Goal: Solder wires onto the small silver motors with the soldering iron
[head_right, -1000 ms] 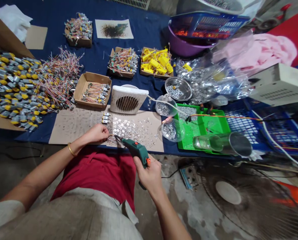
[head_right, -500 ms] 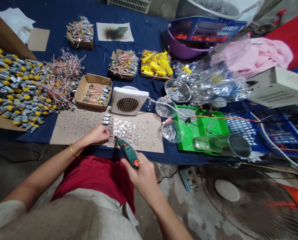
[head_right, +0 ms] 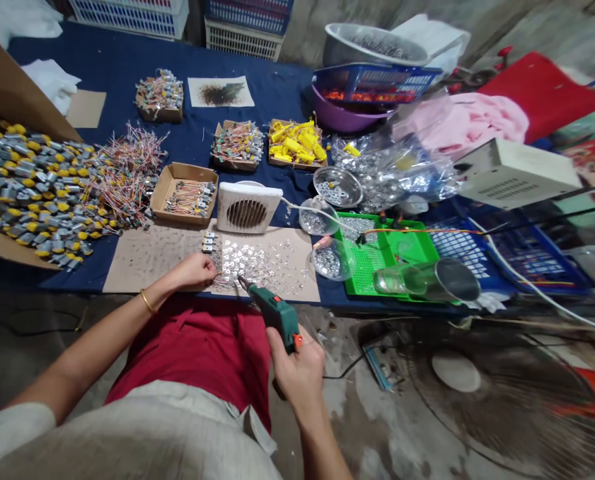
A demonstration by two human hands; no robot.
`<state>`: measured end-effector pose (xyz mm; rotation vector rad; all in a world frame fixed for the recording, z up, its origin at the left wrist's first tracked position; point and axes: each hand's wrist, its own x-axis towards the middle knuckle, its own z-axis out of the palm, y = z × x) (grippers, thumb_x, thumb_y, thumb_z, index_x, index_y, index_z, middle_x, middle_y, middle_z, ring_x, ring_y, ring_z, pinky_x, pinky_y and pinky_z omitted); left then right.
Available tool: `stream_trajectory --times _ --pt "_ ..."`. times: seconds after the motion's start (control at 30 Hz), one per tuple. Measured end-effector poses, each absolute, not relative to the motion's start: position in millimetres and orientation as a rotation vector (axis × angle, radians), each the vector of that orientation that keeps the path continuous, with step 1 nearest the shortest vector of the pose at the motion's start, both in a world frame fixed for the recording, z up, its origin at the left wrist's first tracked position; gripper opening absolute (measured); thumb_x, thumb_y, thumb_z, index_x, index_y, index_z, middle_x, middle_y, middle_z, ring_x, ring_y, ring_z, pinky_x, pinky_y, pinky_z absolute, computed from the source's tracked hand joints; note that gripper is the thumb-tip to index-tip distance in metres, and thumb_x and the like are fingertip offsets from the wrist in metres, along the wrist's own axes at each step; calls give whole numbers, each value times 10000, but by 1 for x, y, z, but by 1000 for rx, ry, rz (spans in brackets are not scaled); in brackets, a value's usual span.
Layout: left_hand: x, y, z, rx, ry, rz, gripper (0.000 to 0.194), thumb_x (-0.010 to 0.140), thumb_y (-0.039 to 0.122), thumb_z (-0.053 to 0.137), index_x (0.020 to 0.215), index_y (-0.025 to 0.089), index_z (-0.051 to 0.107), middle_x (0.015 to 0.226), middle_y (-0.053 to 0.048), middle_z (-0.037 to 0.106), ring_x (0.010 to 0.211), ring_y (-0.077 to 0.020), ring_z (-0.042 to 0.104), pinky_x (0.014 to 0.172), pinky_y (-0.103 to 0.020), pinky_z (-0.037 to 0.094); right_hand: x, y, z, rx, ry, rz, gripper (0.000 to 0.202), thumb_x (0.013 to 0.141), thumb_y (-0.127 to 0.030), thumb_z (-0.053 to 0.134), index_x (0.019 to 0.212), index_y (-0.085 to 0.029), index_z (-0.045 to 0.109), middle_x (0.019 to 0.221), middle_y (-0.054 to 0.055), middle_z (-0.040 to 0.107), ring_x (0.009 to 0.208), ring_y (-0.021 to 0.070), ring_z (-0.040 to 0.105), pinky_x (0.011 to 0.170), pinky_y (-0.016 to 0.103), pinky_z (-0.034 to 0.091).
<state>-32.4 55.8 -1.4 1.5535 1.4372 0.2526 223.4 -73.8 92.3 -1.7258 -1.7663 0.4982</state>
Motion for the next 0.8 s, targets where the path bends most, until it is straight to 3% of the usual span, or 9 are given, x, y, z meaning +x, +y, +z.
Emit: stream_trajectory --times 0.17,0.43,0.8 --pt "-31 54 -1 1466 1416 273 141 706 210 541 602 142 609 470 6 563 431 -111 534 437 -185 363 223 -79 90 -1744 -1692 524 468 883 -521 522 527 -218 547 456 33 579 473 176 571 472 262 420" --pt "-31 54 -2 1411 1401 284 121 704 204 567 603 142 590 466 17 554 430 -99 530 432 -173 380 222 -80 92 -1738 -1660 524 437 877 -531 526 597 -212 630 422 24 545 498 190 589 454 255 410" --pt "-32 56 -7 1408 1386 287 110 707 196 554 614 143 581 478 20 553 414 -93 515 427 -174 387 223 -80 91 -1747 -1662 534 485 880 -544 514 520 -221 535 453 31 582 454 172 558 478 267 421"
